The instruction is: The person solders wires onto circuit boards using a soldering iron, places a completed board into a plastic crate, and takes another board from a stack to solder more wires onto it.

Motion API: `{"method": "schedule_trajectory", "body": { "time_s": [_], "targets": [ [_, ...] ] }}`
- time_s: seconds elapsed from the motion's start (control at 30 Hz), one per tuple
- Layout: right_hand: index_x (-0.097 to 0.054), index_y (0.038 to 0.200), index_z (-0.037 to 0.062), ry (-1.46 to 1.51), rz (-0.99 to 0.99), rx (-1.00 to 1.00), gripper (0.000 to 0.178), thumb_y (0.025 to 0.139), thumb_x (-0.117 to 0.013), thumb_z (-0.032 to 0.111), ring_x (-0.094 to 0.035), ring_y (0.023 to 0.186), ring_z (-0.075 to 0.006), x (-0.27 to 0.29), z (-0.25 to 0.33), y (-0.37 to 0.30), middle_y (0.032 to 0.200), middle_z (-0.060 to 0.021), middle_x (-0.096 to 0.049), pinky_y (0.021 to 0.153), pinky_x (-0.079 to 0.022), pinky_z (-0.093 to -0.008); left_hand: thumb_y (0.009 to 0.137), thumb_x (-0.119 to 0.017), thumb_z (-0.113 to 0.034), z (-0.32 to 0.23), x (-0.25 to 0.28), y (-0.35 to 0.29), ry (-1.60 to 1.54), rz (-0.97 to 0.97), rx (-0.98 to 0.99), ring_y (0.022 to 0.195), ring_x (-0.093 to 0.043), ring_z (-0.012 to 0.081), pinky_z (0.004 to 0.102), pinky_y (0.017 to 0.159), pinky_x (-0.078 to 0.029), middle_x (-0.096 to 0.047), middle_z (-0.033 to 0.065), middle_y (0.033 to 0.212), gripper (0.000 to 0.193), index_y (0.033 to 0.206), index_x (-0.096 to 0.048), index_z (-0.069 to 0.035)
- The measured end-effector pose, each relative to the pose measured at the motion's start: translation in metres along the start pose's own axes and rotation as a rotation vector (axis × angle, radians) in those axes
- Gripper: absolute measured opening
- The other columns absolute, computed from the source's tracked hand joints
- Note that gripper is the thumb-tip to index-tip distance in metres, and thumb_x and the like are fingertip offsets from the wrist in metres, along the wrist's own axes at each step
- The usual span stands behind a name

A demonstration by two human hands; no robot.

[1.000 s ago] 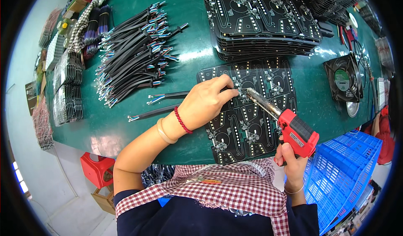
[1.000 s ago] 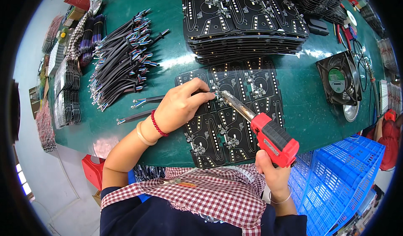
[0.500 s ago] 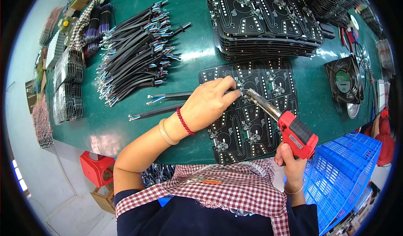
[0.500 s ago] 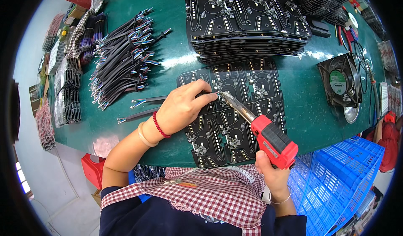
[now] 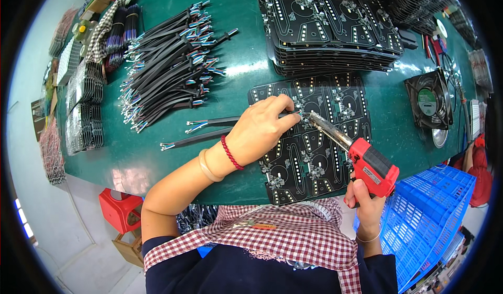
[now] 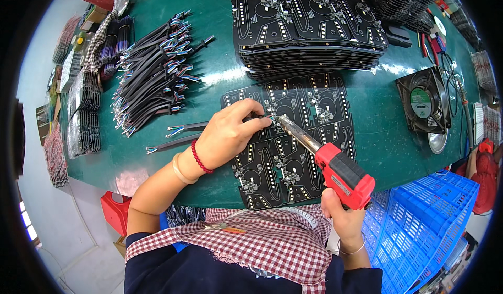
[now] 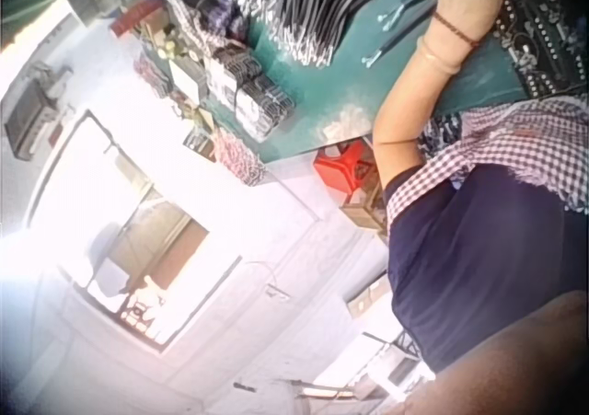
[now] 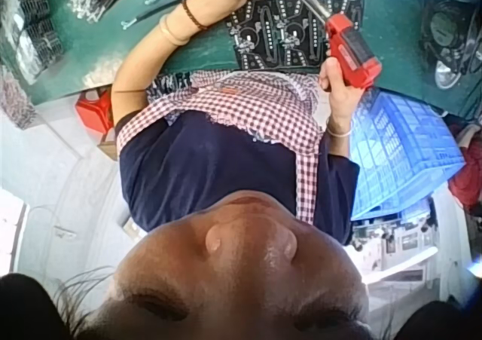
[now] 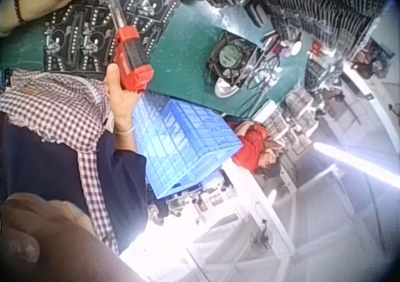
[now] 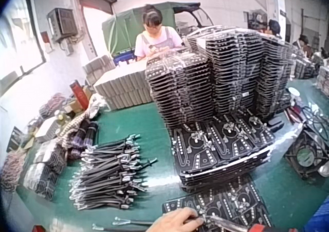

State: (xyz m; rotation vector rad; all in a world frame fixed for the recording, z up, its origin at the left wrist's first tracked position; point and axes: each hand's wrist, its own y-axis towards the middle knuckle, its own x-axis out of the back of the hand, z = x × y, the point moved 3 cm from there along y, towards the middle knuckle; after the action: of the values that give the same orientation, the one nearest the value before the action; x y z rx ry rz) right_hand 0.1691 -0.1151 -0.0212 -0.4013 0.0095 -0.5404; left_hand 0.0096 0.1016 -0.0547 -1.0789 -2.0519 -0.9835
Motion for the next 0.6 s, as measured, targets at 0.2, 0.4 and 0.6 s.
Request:
{"method": "schedule_trajectory", "body": {
  "time_s": [0.2,0.4,0.6],
  "targets": [
    [-0.056,0.087,-0.0017,-0.050,0.022,0.007,0.020,0.091,-0.057,0.018,-0.045,0.044,-0.0092,-0.003,0.006,0.002,0.054,-0.0040,-0.050,0.042,-0.036,-0.0234,0.069,-0.065,0.004,-0.001,0.002,0.000,-0.007,0.007,-0.001,0.084,-0.060,0.0271,0.0365,0.072,-0.051,-0.057,0.0090,0.097,0.033,0.100,-0.065,-0.008],
    [-0.056,0.084,-0.0004,-0.051,-0.031,-0.003,0.019,0.092,-0.057,0.017,-0.044,0.044,-0.0091,0.000,0.000,-0.001,0.054,-0.0038,-0.050,0.042,-0.036,-0.0233,0.068,-0.064,0.005,-0.003,-0.001,-0.002,0.014,0.007,0.019,0.086,-0.060,0.0274,0.0371,0.073,-0.050,-0.057,0.0092,0.097,0.032,0.098,-0.065,-0.007],
    [-0.052,0.109,-0.0045,-0.028,-0.029,-0.005,0.027,0.092,-0.056,0.017,-0.043,0.044,-0.0091,0.000,0.007,-0.002,0.055,-0.0041,-0.049,0.042,-0.036,-0.0238,0.067,-0.064,0.004,-0.007,-0.001,-0.002,0.059,0.023,0.029,0.086,-0.059,0.0273,0.0370,0.073,-0.050,-0.056,0.0093,0.097,0.032,0.097,-0.066,-0.007]
  ]
}}
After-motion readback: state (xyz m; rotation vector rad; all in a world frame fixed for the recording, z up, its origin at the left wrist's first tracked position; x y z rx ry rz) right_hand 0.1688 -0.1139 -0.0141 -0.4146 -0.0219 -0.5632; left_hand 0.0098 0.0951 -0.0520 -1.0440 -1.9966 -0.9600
